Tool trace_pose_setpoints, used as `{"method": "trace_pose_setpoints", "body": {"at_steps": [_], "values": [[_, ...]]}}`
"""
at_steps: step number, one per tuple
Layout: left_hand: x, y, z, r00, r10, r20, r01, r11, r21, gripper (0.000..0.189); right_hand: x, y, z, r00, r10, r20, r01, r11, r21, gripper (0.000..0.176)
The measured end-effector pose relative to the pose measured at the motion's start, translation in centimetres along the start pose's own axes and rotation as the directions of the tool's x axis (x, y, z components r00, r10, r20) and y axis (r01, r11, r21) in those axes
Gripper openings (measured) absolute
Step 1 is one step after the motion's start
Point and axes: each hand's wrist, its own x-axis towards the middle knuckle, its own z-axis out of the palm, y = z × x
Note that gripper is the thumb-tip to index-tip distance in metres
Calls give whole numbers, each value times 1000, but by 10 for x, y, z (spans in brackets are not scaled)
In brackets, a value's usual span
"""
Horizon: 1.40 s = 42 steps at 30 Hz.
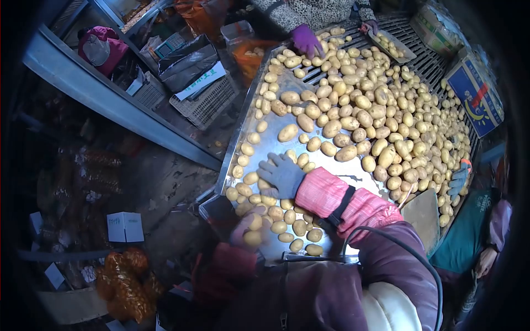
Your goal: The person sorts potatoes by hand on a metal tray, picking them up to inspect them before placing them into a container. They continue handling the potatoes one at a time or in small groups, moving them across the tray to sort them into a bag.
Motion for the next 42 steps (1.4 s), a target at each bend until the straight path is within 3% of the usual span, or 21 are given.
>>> {"method": "trace_pose_setpoints", "body": {"at_steps": [2,4,6,9,12,13,15,17,19,20,21,22,24,27,30,33,36,37,40,41,42], "values": [[1,-2,-4,1000,20,8,-20,999,40,52,-3,-2,-10,997,17,69,-32,973,229,46],[-2,-2,-4,999,41,2,-41,996,76,52,4,20,-15,991,41,-127,-35,998,52,34],[-4,0,-3,999,26,22,-28,997,71,52,17,52,-26,962,164,-220,-183,981,-66,39],[-3,-2,-2,1000,-12,4,11,999,31,51,32,80,-24,951,309,27,-301,940,-162,49],[-1,-3,-11,999,-35,14,36,998,-48,52,39,65,-10,869,465,170,-431,879,-201,54],[0,-6,-15,999,-37,28,39,996,-84,52,27,78,29,945,305,-118,-325,920,-221,43],[2,-10,-27,997,-16,79,17,1000,-8,52,20,70,27,946,325,-5,-323,939,-116,40],[-6,-2,-21,995,-97,31,99,993,-69,53,24,63,5,925,359,127,-361,932,-7,32],[4,-35,-51,995,89,49,-92,994,62,48,38,68,-29,902,429,-50,-429,903,6,25],[5,-39,-63,993,40,114,-36,999,-30,46,49,77,-37,878,458,-139,-460,888,22,23],[5,-42,-73,984,-10,179,31,993,-115,45,59,104,-29,840,414,-351,-447,895,-15,24],[3,-34,-88,929,-158,334,269,908,-321,44,69,132,-24,764,341,-548,-440,896,-55,25],[-2,-14,-72,882,-245,403,404,833,-378,42,86,157,-51,766,493,-413,-609,763,-218,34],[-12,7,-5,987,-137,82,138,990,-11,43,99,175,-63,797,595,-103,-584,718,-377,42],[-10,-6,-14,995,-92,25,92,996,-3,46,108,172,-75,721,685,104,-619,703,-350,45],[8,-26,-42,972,-56,227,103,974,-200,47,107,159,-89,721,634,279,-558,770,-308,46],[-9,-8,-2,996,47,-72,-40,994,101,49,96,138,-89,781,547,301,-454,829,-327,53],[-14,-3,3,998,28,-48,-22,994,109,49,91,130,-84,814,507,284,-407,846,-345,56],[-33,5,8,1000,17,18,-20,987,161,49,59,125,-59,959,253,-130,-278,930,-239,54],[-40,6,10,998,44,41,-51,979,197,49,55,119,-65,927,375,-10,-375,927,-19,57],[-45,6,12,995,67,70,-82,970,230,49,46,108,-67,894,449,-16,-408,826,388,56]]}}
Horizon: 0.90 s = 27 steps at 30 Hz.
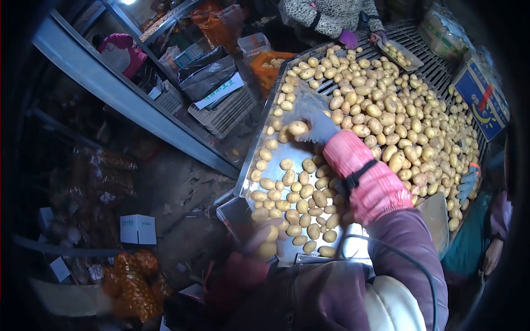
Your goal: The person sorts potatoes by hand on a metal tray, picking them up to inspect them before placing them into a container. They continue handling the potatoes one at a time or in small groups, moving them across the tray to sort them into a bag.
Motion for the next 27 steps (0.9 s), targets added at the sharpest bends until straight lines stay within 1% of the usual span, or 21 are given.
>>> {"method": "trace_pose_setpoints", "body": {"at_steps": [1,2,3,4,5,6,8,10,14,15,17,18,19,20,22,23,24,25,26,27], "values": [[1,-7,-7,999,-13,35,14,999,-33,49,-19,-7,1,997,80,-14,-67,915,398,56],[5,-20,-20,997,-30,77,34,998,-61,48,-40,-20,-3,987,159,-6,-104,676,730,55],[8,-28,-25,991,-51,124,62,994,-86,48,-64,-42,-14,983,185,6,-111,560,821,53],[7,-27,-17,990,-70,121,83,991,-106,48,-86,-58,-24,977,215,19,-112,430,896,52],[2,-22,-4,988,-102,117,116,986,-121,49,-99,-46,-21,998,44,41,-51,269,962,56],[-4,-16,9,984,-141,112,155,979,-131,49,-124,-67,-25,987,156,38,-54,100,994,59],[-10,-9,28,983,-98,156,94,995,37,52,-152,-84,-31,982,124,139,-108,-228,968,60],[-7,-19,24,983,-94,160,57,974,220,53,-177,-104,-40,988,133,78,-49,-214,976,65],[-6,-27,33,971,-98,220,13,932,361,56,-221,-119,-52,982,182,-45,85,-213,973,70],[-1,-33,30,960,-111,257,-4,912,409,52,-233,-113,-57,980,199,0,42,-206,978,66],[7,-47,15,961,-144,235,-8,839,544,47,-260,-110,-60,966,259,-19,72,-197,978,62],[-7,-38,33,960,-195,201,34,793,608,45,-275,-108,-65,953,301,-37,96,-182,979,60],[-19,-30,52,955,-246,166,74,741,668,42,-292,-106,-70,943,324,-72,113,-112,987,56],[-17,-31,55,947,-317,50,227,772,594,45,-311,-108,-74,930,350,-108,154,-107,982,56],[5,-54,29,945,-225,236,84,868,490,52,-359,-97,-79,930,351,-106,109,11,994,58],[24,-67,7,927,-196,320,45,905,423,52,-383,-101,-83,891,441,-105,75,84,994,56],[24,-72,10,925,-208,317,52,898,438,52,-404,-107,-86,847,522,-99,28,142,989,53],[20,-70,14,929,-210,305,53,891,451,53,-428,-108,-90,807,575,-132,-29,262,965,49],[15,-66,19,935,-206,289,52,886,462,53,-453,-112,-105,793,610,-3,-163,216,963,41],[10,-62,24,942,-196,271,49,883,467,53,-478,-111,-109,761,649,-1,-219,258,941,37]]}}
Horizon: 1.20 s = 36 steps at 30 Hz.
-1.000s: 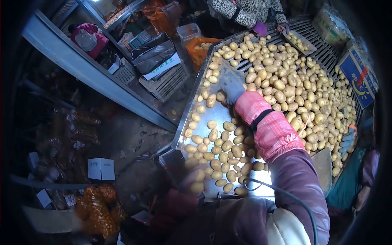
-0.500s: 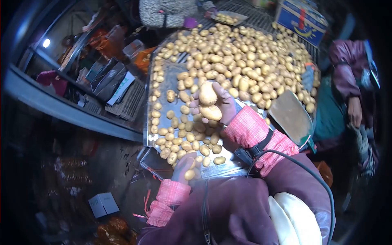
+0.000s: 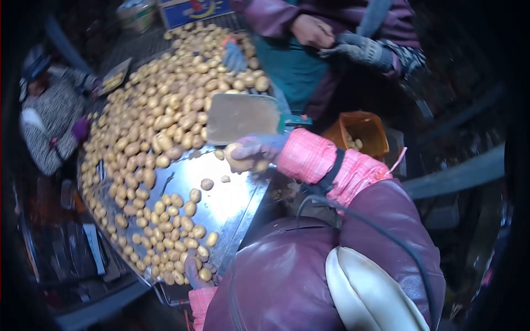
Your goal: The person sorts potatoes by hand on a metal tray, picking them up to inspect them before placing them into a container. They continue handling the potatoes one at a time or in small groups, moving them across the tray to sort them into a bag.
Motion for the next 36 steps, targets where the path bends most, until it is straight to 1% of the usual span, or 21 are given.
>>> {"method": "trace_pose_setpoints", "body": {"at_steps": [2,3,5,7,9,11,14,16,19,21,22,24,26,27,29,30,32,33,34,35,36], "values": [[-4,5,8,998,3,-58,-2,1000,12,53,-49,9,-38,985,1,-170,-31,984,-174,29],[-1,-5,6,992,100,-74,-96,994,59,53,-75,16,-56,966,0,-260,-64,970,-236,26],[3,-9,2,992,96,-81,-89,993,81,53,-129,30,-89,881,15,-473,-152,956,-252,19],[5,-6,2,996,34,-77,-29,998,64,53,-183,42,-115,713,65,-698,-234,961,-149,31],[6,-3,2,998,-1,-62,5,998,64,53,-229,67,-138,432,142,-891,-100,989,109,32],[8,-1,2,998,-23,-50,26,997,67,53,-272,107,-187,376,122,-918,153,969,192,35],[9,1,2,998,-48,-37,51,996,71,53,-297,99,-178,115,85,-990,157,982,102,39],[10,3,3,998,-59,-28,61,995,75,53,-311,110,-197,92,47,-995,113,992,58,46],[9,4,3,997,-76,-22,77,994,71,53,-312,119,-218,-30,-45,-999,-144,989,-40,51],[11,5,3,996,-94,-6,94,993,73,53,-312,142,-262,-91,-167,-982,-395,911,-118,51],[12,6,4,994,-106,5,105,992,73,53,-311,139,-271,-61,-254,-965,-468,861,-197,47],[13,11,5,991,-130,30,128,989,72,53,-305,129,-279,181,-265,-947,-577,751,-321,46],[8,14,8,990,-137,23,136,989,51,53,-253,104,-282,429,-329,-841,-641,545,-540,42],[6,11,5,994,-104,-23,105,994,22,51,-226,75,-239,535,-388,-750,-640,394,-660,39],[16,-8,-8,998,-27,-51,28,999,28,51,-173,28,-176,660,-498,-562,-583,131,-802,35],[19,-14,-18,999,13,-33,-11,998,62,52,-144,5,-154,752,-505,-424,-484,13,-875,36],[7,-3,-4,998,12,-66,-9,999,49,50,-98,-30,-106,858,-487,-163,-302,-222,-927,38],[1,0,0,997,7,-71,-4,999,42,49,-74,-30,-90,810,-582,77,-125,-299,-946,37],[0,0,-1,998,20,-68,-18,999,30,48,-55,-34,-68,844,-517,142,-25,-303,-953,34],[2,-3,-4,997,35,-61,-34,999,17,46,-29,-25,-52,746,-580,328,112,-376,-920,33],[4,-5,-7,997,50,-52,-50,999,8,45,-8,-25,-28,862,-427,273,181,-245,-953,39]]}}
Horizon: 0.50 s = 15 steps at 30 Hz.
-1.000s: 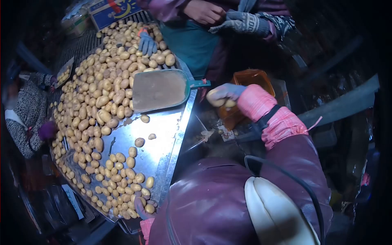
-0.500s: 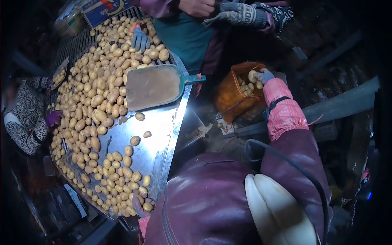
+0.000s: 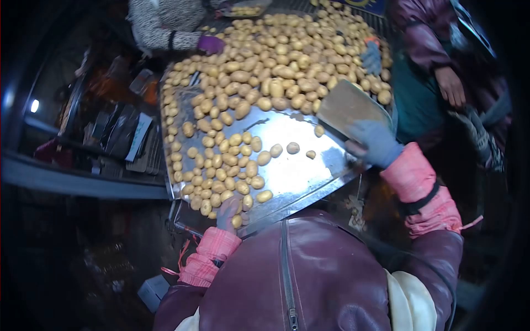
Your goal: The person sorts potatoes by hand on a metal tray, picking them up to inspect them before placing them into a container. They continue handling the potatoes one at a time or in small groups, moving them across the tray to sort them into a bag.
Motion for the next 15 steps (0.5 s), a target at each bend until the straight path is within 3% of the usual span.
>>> {"method": "trace_pose_setpoints", "body": {"at_steps": [2,4,5,7,9,11,13,15], "values": [[2,-4,-5,1000,-26,18,27,998,-55,44,39,-27,37,985,-170,-36,174,978,120,37],[-2,2,-5,998,-64,26,66,995,-78,44,75,-48,71,968,-232,93,216,965,148,33],[-5,5,-4,998,-52,20,54,995,-78,44,96,-61,78,943,-226,246,200,972,126,35],[-8,10,-4,999,-32,9,32,997,-75,44,128,-75,107,948,-266,178,241,959,149,37],[-12,10,-10,1000,-2,-31,-2,992,-127,45,164,-79,129,936,-351,-28,352,929,114,36],[-16,13,-13,996,48,-69,-58,985,-162,46,207,-80,143,944,-329,1,328,941,81,37],[-28,27,-9,987,117,-114,-137,973,-184,49,244,-85,158,950,-303,-83,301,953,-32,37],[-32,33,-9,984,116,-132,-136,978,-155,54,268,-91,164,962,-272,24,273,954,-123,37]]}}
